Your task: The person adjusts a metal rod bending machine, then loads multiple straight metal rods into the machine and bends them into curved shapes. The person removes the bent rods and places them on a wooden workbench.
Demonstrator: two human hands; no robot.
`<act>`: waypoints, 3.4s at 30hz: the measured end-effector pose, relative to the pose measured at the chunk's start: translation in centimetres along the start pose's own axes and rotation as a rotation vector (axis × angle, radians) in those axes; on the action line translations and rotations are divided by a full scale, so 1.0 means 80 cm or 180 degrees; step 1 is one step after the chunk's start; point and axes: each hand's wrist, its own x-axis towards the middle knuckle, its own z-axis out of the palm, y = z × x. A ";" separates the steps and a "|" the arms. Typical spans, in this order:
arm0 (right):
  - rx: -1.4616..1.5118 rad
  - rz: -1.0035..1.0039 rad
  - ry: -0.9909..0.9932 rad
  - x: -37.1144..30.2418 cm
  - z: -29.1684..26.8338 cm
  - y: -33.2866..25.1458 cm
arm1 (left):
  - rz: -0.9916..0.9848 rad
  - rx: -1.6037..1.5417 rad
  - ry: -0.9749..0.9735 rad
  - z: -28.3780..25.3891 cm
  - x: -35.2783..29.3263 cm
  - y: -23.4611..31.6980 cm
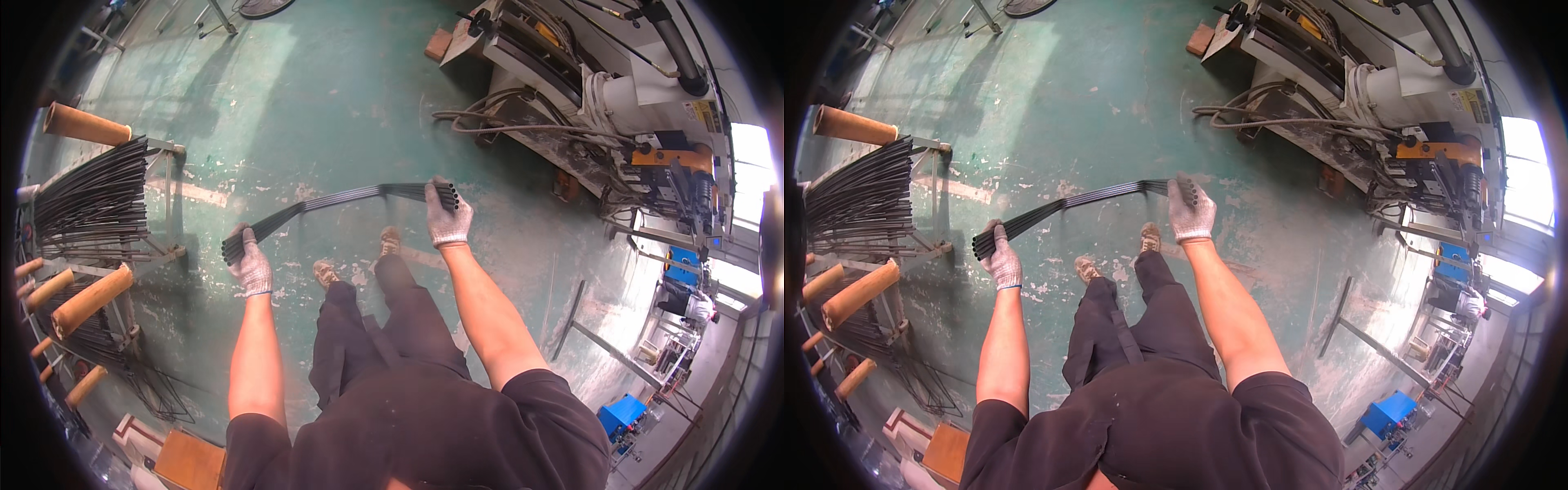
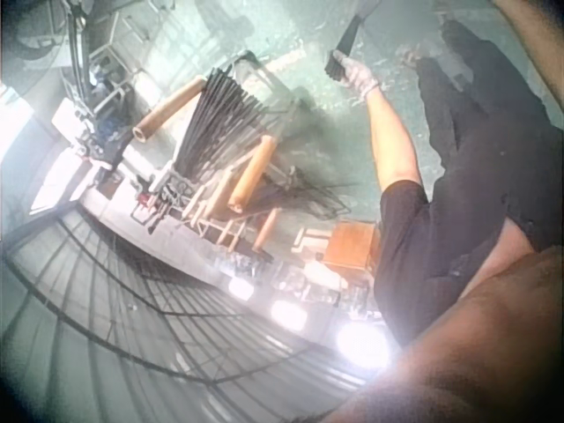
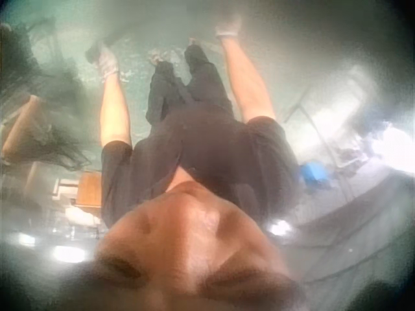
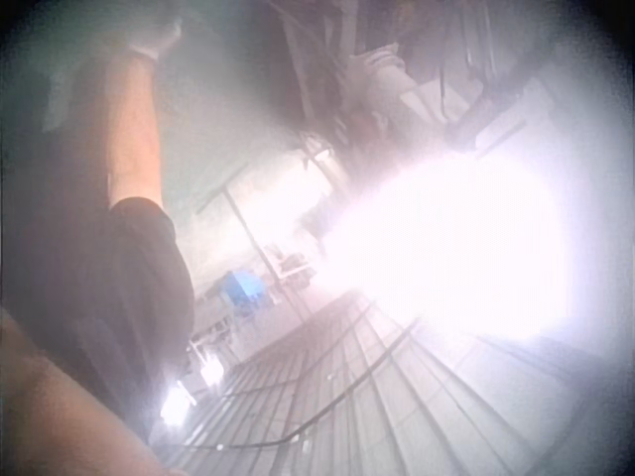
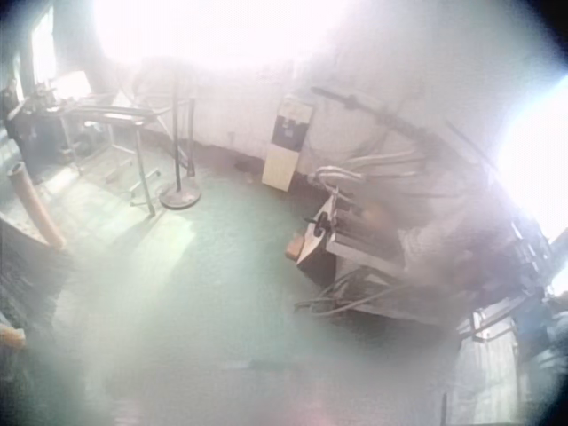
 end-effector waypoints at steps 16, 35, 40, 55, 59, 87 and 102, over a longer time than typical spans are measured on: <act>-0.1817 -0.0258 -0.0828 0.064 -0.065 -0.159 | -0.0024 -0.0170 0.0110 0.000 -0.011 0.004; -0.1540 -0.0897 -0.0183 0.250 -0.035 -0.143 | -0.0067 -0.0176 0.0046 -0.004 -0.025 0.015; -0.1260 -0.0941 -0.0267 0.216 -0.005 -0.159 | -0.0152 -0.0103 0.0036 -0.003 -0.030 0.025; -0.0307 -0.2627 -0.1850 -0.047 0.185 -0.199 | -0.0201 -0.0167 -0.0101 -0.011 -0.032 0.038; -0.0290 -0.2690 -0.2846 -0.116 0.196 -0.236 | 0.0031 -0.0893 -0.0223 -0.017 -0.030 -0.017; -0.2855 -0.1749 -0.2313 0.192 0.034 -0.167 | 0.0073 0.0023 0.0076 -0.008 -0.029 0.023; -0.2387 -0.1070 -0.2619 0.123 -0.085 -0.157 | -0.0033 0.0011 0.0043 0.003 -0.017 0.039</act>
